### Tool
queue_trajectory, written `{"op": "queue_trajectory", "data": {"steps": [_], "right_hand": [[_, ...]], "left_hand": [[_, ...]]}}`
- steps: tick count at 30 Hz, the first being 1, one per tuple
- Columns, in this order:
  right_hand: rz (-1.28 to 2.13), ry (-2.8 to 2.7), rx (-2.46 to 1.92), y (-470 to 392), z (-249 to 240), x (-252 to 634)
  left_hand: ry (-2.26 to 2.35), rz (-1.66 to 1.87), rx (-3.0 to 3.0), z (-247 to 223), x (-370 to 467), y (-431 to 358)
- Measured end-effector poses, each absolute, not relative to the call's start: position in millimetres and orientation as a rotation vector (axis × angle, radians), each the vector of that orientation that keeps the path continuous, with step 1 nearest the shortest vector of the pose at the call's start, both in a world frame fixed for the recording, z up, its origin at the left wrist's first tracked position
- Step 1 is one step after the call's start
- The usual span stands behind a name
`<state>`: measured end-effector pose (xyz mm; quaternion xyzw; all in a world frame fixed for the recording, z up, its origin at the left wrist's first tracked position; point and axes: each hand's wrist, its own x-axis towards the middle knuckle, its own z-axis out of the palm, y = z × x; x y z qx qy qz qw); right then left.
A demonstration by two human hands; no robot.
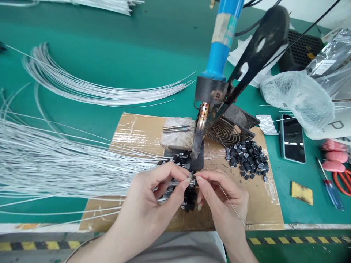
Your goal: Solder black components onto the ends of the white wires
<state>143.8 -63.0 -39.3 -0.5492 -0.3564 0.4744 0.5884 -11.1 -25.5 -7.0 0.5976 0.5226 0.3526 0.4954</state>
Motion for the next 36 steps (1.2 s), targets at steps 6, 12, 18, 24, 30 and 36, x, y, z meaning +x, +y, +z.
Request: {"op": "queue_trajectory", "data": {"steps": [6, 12, 18, 24, 30, 36], "right_hand": [[1.02, -0.969, -1.358, -65.0, -36.4, 145.8], [0.977, -1.052, -1.461, -72.6, -28.2, 147.3], [0.848, -1.138, -1.541, -74.3, -24.2, 150.4], [0.736, -1.335, -1.456, -66.4, -27.4, 159.7], [0.79, -1.244, -1.39, -61.4, -28.7, 152.1], [0.824, -1.125, -1.394, -59.4, -25.4, 143.4]], "left_hand": [[1.27, 0.856, 1.414, -4.2, -8.7, -23.2], [1.329, 0.855, 1.406, -2.1, -6.3, -17.5], [1.388, 0.857, 1.434, -2.2, -4.5, -12.4], [1.397, 0.853, 1.423, -2.9, -5.2, -9.8], [1.389, 0.851, 1.412, -2.4, -4.2, -4.5], [1.383, 0.869, 1.401, -0.5, -0.9, 0.5]]}}
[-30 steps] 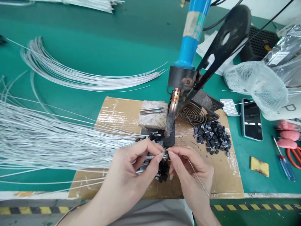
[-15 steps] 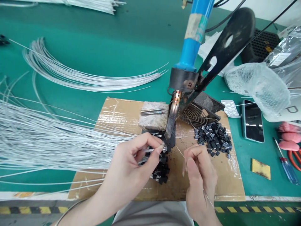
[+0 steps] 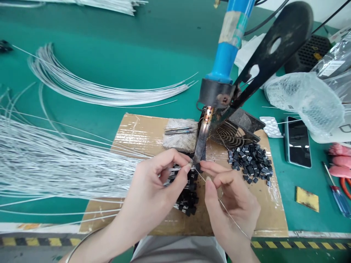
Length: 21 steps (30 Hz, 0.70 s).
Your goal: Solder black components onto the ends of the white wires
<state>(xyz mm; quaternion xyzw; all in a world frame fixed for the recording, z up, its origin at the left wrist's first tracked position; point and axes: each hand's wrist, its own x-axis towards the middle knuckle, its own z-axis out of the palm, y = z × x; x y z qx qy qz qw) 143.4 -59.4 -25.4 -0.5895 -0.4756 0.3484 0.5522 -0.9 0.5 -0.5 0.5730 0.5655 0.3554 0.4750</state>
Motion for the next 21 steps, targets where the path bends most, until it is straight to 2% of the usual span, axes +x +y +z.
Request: {"op": "queue_trajectory", "data": {"steps": [21], "right_hand": [[0.755, -1.22, -1.345, -54.6, -29.3, 148.3]], "left_hand": [[1.367, 0.894, 1.424, 3.5, -1.0, 1.6]]}}
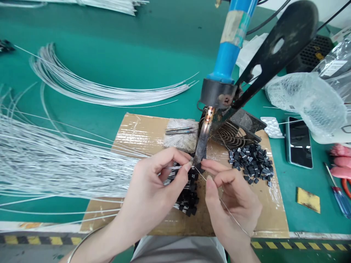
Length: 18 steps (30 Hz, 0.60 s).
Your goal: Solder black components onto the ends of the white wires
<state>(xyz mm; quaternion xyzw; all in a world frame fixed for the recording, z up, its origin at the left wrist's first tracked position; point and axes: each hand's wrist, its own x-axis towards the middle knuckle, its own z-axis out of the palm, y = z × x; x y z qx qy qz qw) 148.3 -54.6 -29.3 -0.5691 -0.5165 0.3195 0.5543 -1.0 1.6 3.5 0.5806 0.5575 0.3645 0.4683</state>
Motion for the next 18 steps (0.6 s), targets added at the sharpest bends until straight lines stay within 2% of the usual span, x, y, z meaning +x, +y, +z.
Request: {"op": "queue_trajectory", "data": {"steps": [18], "right_hand": [[0.74, -1.215, -1.376, -54.2, -28.7, 146.9]], "left_hand": [[1.351, 0.905, 1.42, 4.1, -0.4, 0.7]]}}
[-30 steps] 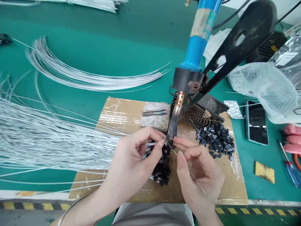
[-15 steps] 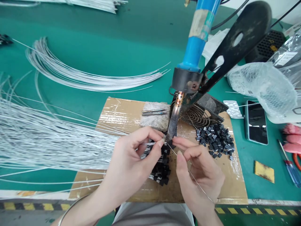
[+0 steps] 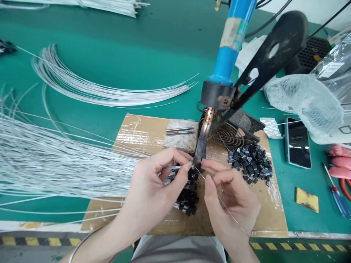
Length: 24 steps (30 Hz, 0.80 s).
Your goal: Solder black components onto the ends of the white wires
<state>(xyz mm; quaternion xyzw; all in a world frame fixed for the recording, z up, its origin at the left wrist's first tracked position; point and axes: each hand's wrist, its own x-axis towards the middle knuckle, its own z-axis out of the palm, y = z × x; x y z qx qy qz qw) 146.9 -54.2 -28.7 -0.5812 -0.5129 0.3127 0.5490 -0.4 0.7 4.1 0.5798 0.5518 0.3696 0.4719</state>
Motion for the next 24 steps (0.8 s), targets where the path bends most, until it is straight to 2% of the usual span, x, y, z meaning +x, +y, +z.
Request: {"op": "queue_trajectory", "data": {"steps": [24], "right_hand": [[0.679, -1.246, -1.371, -56.6, -29.4, 144.4]], "left_hand": [[1.373, 0.898, 1.411, 4.4, -0.3, 0.0]]}}
